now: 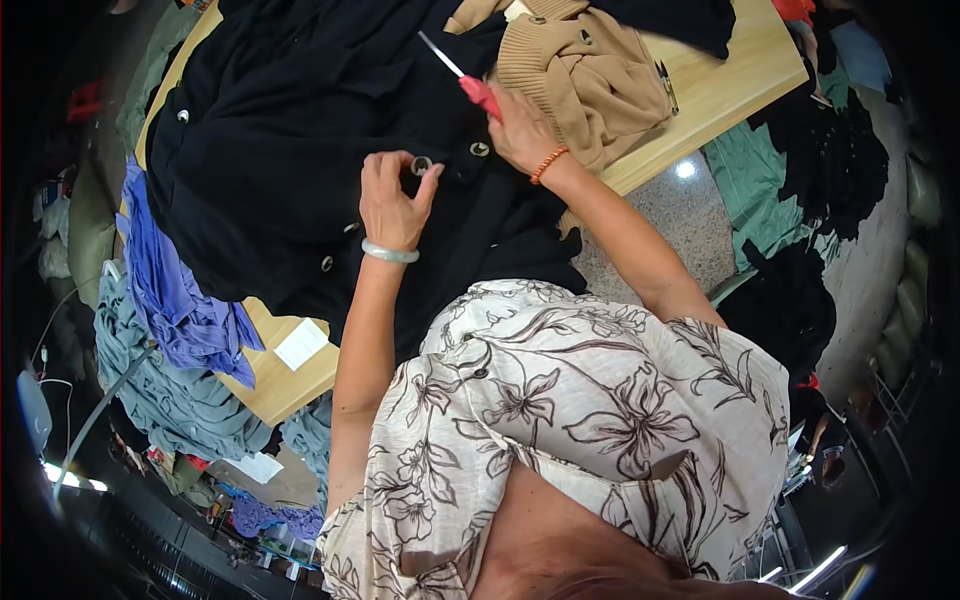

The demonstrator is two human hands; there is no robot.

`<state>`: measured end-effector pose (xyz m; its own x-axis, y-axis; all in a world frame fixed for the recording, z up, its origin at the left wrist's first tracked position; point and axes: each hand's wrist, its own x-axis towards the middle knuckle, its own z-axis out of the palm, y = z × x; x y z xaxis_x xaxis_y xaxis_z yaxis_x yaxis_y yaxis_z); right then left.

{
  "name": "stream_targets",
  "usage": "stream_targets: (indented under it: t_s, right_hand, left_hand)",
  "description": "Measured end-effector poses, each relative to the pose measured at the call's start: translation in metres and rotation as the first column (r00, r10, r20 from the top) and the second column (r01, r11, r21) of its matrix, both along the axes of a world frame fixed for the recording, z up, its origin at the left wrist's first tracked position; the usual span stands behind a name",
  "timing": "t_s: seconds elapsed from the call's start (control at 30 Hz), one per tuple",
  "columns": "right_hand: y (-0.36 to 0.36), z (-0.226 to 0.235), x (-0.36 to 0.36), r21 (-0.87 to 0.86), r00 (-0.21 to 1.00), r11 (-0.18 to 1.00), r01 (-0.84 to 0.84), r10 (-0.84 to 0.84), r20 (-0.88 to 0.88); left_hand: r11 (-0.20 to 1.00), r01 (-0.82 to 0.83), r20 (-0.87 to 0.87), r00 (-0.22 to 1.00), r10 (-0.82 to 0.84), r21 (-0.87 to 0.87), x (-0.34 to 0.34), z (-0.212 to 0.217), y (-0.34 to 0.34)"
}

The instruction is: Trimming loose threads from garments using scissors.

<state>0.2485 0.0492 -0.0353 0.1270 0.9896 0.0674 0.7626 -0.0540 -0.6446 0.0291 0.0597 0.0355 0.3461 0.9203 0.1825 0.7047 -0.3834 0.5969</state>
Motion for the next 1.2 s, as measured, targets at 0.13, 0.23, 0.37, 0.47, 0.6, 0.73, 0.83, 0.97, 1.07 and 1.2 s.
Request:
stream_targets:
  t_s: [0.13, 0.23, 0.37, 0.47, 0.6, 0.73, 0.83, 0.97, 1.07, 1.2]
  right_hand:
    - [-0.019, 0.034, 0.028, 0.039, 0.993, 0.998, -0.056, 0.06, -0.097]
    - [-0.043, 0.071, 0.048, -0.18, 0.986, 0.97, -0.162, 0.151, -0.075]
    - [-0.082, 0.109, 0.057, -0.389, 0.928, 0.849, -0.358, 0.368, -0.052]
    - [-0.099, 0.13, 0.044, -0.527, 0.871, 0.711, -0.465, 0.474, -0.129]
    - [-0.108, 0.133, 0.033, -0.515, 0.884, 0.728, -0.452, 0.441, -0.153]
    - [-0.115, 0.117, 0.043, -0.316, 0.924, 0.869, -0.382, 0.351, -0.152]
    - [-0.117, 0.119, 0.049, -0.278, 0.938, 0.896, -0.345, 0.321, -0.132]
    - [-0.123, 0.127, 0.056, -0.369, 0.945, 0.872, -0.321, 0.322, -0.061]
    - [-0.133, 0.133, 0.054, -0.48, 0.937, 0.813, -0.329, 0.344, -0.059]
    - [-0.129, 0.148, 0.044, -0.606, 0.906, 0.7, -0.378, 0.414, -0.088]
  left_hand:
    - [0.995, 0.06, -0.039, 0.998, -0.057, 0.076, 0.009, -0.007, 0.015]
    - [0.989, 0.14, -0.095, 0.985, -0.145, -0.054, 0.004, -0.019, 0.019]
    - [0.953, 0.191, -0.045, 0.977, -0.206, -0.235, -0.01, -0.024, 0.016]
    - [0.931, 0.224, -0.086, 0.962, -0.258, -0.287, -0.024, -0.025, 0.006]
    - [0.931, 0.306, -0.278, 0.893, -0.354, -0.201, -0.031, -0.011, -0.005]
    - [0.908, 0.362, -0.279, 0.913, -0.298, 0.212, 0.001, 0.012, 0.001]
    - [0.955, 0.298, -0.098, 0.95, -0.295, 0.01, 0.018, -0.002, 0.012]
    - [0.898, 0.196, -0.311, 0.891, -0.331, -0.394, 0.009, -0.023, 0.004]
    - [0.876, 0.166, -0.29, 0.902, -0.321, -0.453, 0.006, -0.01, -0.007]
    - [0.817, 0.147, -0.162, 0.946, -0.28, -0.558, -0.008, -0.024, -0.013]
